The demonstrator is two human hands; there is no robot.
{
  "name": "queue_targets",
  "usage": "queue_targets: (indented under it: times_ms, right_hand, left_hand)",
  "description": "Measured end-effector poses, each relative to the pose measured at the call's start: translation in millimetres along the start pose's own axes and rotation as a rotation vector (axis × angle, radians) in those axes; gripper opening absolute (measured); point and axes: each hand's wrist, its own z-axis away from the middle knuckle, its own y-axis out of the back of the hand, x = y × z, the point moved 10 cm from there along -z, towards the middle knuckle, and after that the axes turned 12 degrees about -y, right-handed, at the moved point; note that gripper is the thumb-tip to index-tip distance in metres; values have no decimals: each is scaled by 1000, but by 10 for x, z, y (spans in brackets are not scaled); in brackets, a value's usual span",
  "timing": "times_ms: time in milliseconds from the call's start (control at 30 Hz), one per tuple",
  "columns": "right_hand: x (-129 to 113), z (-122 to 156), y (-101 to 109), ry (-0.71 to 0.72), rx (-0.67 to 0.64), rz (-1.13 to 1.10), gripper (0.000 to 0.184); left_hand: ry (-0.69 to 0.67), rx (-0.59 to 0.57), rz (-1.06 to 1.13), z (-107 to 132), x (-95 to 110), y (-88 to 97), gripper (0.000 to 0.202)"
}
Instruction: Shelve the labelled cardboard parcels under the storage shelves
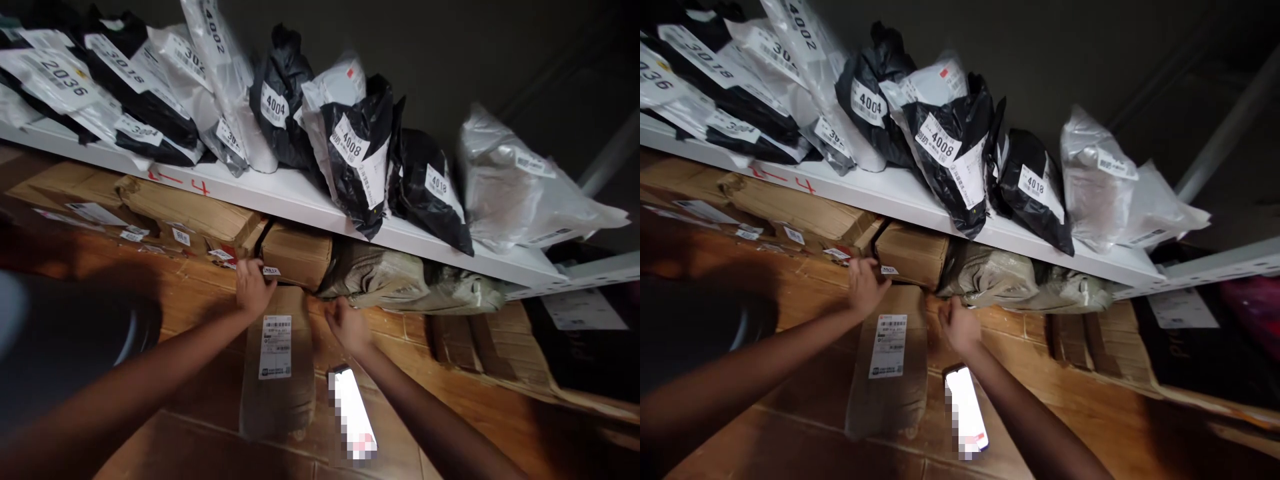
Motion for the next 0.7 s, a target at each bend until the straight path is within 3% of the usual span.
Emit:
queue_targets:
  times_ms: [100, 167, 233, 300, 467, 600, 700]
  right_hand:
    - [666, 420, -338, -21, -29, 86, 56]
    - [1091, 690, -683, -91, -56, 155, 81]
    - [1399, 922, -1047, -162, -113, 231, 93]
    - [1493, 1069, -1253, -153, -85, 262, 93]
    - [1442, 1083, -1386, -95, -41, 113, 81]
    - [1499, 965, -1316, -99, -101, -207, 78]
    - [1474, 988, -1250, -109, -279, -529, 72]
  left_hand:
    - [-611, -62, -127, 25, 758, 142, 45]
    - [-844, -111, -212, 90, 1029, 89, 54]
    - [-839, -143, -253, 71, 1033, -18, 64]
    - [-821, -170, -279, 93, 961, -154, 66]
    - [-881, -260, -311, 274, 881, -362, 59]
    - [-812, -231, -182, 380, 929, -122, 58]
    - [-577, -124, 25, 592, 646, 158, 57]
